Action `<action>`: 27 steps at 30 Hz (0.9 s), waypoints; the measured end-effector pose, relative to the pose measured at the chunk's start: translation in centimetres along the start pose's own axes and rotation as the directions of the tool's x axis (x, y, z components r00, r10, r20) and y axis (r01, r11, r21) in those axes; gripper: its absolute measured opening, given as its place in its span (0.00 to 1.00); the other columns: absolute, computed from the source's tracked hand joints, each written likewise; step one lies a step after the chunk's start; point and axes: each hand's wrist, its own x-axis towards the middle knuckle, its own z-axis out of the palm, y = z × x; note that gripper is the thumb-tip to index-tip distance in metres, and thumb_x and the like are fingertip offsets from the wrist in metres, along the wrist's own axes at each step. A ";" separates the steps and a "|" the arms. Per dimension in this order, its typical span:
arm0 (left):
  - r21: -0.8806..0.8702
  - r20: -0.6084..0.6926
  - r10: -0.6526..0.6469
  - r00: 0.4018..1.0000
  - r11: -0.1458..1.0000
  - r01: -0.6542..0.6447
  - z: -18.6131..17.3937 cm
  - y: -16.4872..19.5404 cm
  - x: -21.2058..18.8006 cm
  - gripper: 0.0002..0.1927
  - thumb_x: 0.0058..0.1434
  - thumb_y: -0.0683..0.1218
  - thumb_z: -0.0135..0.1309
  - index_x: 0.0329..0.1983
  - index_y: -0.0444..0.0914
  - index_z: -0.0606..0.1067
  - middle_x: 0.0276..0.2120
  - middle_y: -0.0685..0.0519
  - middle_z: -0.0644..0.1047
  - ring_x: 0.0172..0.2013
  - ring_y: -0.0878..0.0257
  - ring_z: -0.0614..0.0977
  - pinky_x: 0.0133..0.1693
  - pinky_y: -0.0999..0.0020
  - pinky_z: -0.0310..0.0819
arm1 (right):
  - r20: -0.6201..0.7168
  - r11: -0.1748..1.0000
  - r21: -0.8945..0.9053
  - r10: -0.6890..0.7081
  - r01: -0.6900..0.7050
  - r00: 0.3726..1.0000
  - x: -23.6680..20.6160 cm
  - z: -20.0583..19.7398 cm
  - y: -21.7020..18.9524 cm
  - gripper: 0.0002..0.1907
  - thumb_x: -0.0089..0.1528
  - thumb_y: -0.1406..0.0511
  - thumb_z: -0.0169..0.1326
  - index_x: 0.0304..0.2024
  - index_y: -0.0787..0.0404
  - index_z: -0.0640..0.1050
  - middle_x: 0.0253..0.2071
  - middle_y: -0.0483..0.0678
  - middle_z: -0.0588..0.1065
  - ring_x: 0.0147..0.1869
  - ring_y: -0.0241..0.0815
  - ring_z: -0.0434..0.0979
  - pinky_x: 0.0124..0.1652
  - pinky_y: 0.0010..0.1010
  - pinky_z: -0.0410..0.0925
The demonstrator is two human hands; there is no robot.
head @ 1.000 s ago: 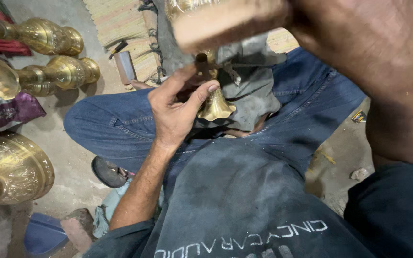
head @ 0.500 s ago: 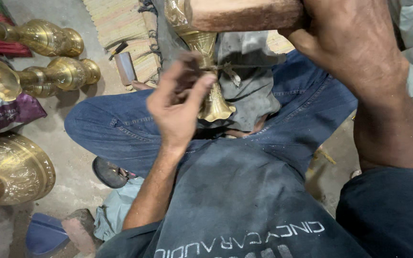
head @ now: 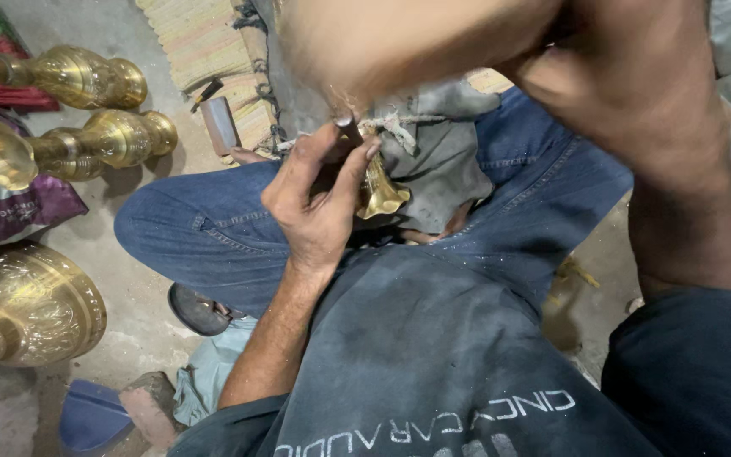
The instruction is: The person sits on the floor and uses a chisel and wooden mallet to engrave a brass decorative object. They repeatedly strike the chisel to create patterns on the surface, rotating the object as needed.
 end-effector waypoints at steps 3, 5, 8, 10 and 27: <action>0.013 -0.002 -0.015 1.000 1.000 0.015 0.0 0.1 0.1 0.14 0.66 0.33 0.65 0.53 0.30 0.76 0.41 0.48 0.83 0.40 0.63 0.87 0.46 0.71 0.82 | 0.012 0.993 0.121 -0.015 0.014 1.000 -0.1 0.0 0.1 0.13 0.67 0.66 0.61 0.54 0.57 0.76 0.44 0.44 0.78 0.43 0.38 0.78 0.45 0.31 0.69; 0.035 0.022 0.019 1.000 0.999 -0.019 0.0 0.1 0.1 0.11 0.68 0.33 0.65 0.50 0.31 0.76 0.42 0.49 0.84 0.40 0.64 0.88 0.45 0.73 0.81 | -0.051 0.997 -0.045 -0.058 0.055 0.997 -0.2 0.3 -0.1 0.17 0.64 0.64 0.65 0.55 0.56 0.78 0.41 0.45 0.78 0.41 0.40 0.78 0.43 0.34 0.70; -0.097 0.000 -0.060 0.998 0.994 0.059 0.1 0.0 0.1 0.13 0.69 0.33 0.62 0.55 0.29 0.75 0.46 0.47 0.82 0.46 0.62 0.87 0.47 0.72 0.84 | -0.047 0.992 0.114 -0.052 0.057 0.998 -0.2 0.8 0.1 0.17 0.67 0.63 0.63 0.55 0.61 0.75 0.41 0.48 0.75 0.42 0.43 0.76 0.45 0.35 0.70; 0.007 0.006 -0.014 1.000 1.000 0.014 -0.1 -0.1 0.0 0.12 0.67 0.34 0.65 0.51 0.30 0.76 0.42 0.48 0.83 0.41 0.64 0.87 0.45 0.73 0.82 | -0.010 0.967 0.254 -0.026 0.028 1.000 -0.5 1.2 0.5 0.15 0.70 0.63 0.61 0.54 0.64 0.73 0.42 0.49 0.74 0.42 0.44 0.75 0.45 0.34 0.70; -0.023 0.005 -0.026 1.000 0.999 0.026 0.1 -0.4 -0.1 0.14 0.68 0.34 0.64 0.56 0.30 0.76 0.44 0.49 0.83 0.41 0.66 0.86 0.44 0.75 0.81 | 0.009 0.981 0.196 -0.002 0.000 1.000 0.6 0.0 -0.2 0.13 0.68 0.64 0.64 0.51 0.61 0.76 0.39 0.50 0.76 0.40 0.48 0.78 0.42 0.37 0.70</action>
